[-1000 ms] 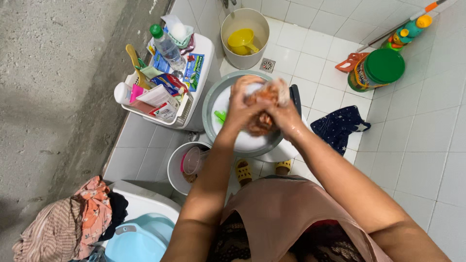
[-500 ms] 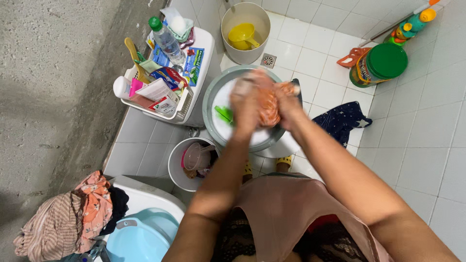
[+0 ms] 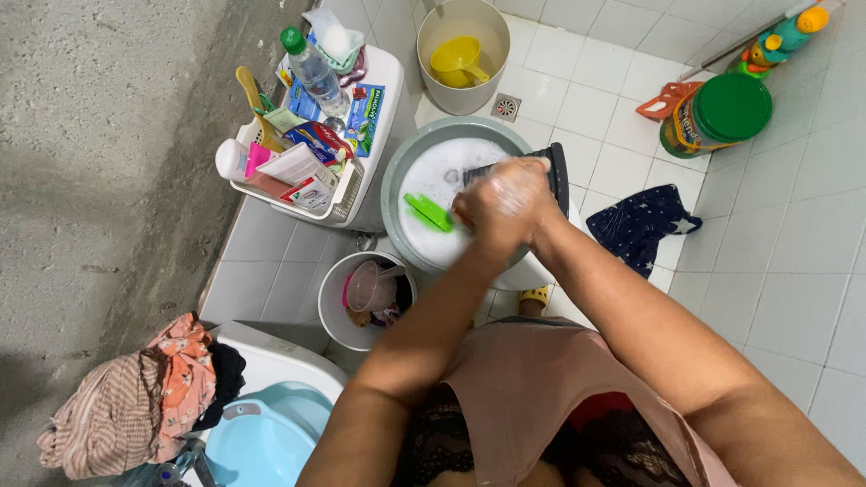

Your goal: The person washes a piece of orange striped clothing by hand in a bucket of soapy water using a green brush and a washboard.

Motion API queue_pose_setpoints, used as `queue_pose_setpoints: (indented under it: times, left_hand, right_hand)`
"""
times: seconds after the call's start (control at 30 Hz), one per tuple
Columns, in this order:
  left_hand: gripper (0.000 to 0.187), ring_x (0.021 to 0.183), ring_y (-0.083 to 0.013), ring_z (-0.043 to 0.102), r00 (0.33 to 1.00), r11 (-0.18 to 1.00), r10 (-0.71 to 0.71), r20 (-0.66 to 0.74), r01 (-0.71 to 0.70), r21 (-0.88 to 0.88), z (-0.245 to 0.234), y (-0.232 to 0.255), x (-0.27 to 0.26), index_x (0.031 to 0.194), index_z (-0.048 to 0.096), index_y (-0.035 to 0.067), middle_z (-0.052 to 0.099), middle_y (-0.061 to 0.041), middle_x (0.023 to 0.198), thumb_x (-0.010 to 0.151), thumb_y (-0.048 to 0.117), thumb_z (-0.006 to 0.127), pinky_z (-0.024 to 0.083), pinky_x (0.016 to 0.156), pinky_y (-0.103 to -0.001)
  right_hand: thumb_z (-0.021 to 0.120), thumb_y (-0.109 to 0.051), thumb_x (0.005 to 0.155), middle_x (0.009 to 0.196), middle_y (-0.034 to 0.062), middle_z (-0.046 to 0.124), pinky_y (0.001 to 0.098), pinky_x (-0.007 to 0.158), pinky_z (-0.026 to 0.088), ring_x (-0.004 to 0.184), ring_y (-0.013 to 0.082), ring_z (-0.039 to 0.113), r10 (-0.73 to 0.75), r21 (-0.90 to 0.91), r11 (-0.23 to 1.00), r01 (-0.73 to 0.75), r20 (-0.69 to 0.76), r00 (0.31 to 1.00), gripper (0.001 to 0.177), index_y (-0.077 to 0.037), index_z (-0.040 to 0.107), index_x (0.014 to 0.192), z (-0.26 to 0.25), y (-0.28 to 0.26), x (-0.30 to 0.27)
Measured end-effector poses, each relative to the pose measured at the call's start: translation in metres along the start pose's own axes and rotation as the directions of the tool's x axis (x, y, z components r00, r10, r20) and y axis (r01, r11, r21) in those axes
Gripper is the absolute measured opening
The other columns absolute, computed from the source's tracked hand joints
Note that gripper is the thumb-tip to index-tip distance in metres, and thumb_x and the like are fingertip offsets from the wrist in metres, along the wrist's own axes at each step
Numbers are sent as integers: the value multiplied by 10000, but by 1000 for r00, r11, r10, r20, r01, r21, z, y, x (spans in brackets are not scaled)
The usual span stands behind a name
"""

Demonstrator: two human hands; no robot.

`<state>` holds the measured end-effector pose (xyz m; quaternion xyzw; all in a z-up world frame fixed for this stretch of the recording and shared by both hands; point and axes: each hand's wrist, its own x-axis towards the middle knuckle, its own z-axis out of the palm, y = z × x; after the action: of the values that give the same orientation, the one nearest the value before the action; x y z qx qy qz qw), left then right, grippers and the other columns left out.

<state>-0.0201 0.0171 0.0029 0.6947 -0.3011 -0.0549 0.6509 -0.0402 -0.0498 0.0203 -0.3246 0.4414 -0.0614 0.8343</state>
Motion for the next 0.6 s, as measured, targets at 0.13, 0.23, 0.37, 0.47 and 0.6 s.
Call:
queue_pose_setpoints:
  times: [0.13,0.23,0.37,0.47,0.6]
  left_hand:
    - [401,1113,-330,552,998,998,-53,-29,54,45,-17,-7,3,1094,679,67,611,-178,1281,832,315,854,450,948,-475]
    - [407,1120,-342,541,971,962,-222,-92,233,142,-52,-35,29,1065,680,72,598,-185,1275,833,348,870,439,942,-475]
    - [536,1357,-390,476,974,923,-218,-68,228,311,-89,-58,44,1175,658,107,547,-207,1462,831,464,861,364,1146,-540]
    - [745,1485,-368,436,960,970,-231,160,240,-42,-95,-51,39,1426,554,172,512,-161,1541,867,624,749,305,1260,-531]
    - [1118,1405,-434,334,918,995,-52,393,15,97,-71,-34,26,1502,441,50,408,-224,1511,654,598,920,245,1149,-592]
  right_hand:
    - [536,-258,999,1099,148,700,401,749,606,894,237,736,1,-40,999,1,45,999,274,-68,579,1192,-6,-5,-8]
    - [536,-193,1004,1131,166,692,404,798,609,939,243,745,-28,-100,994,39,114,993,267,-49,544,1228,-11,-20,-23]
    - [562,-158,988,1174,156,688,400,848,614,1005,230,751,8,-249,967,60,264,965,305,-37,531,1267,-9,-42,-40]
    - [604,-157,969,1148,121,684,397,838,628,1011,231,721,-15,-244,964,107,353,935,291,-36,567,1232,-9,-54,-44]
    - [703,-174,973,1091,114,704,376,853,640,1002,229,708,-90,-237,951,200,405,910,215,-1,627,1077,-11,-69,-42]
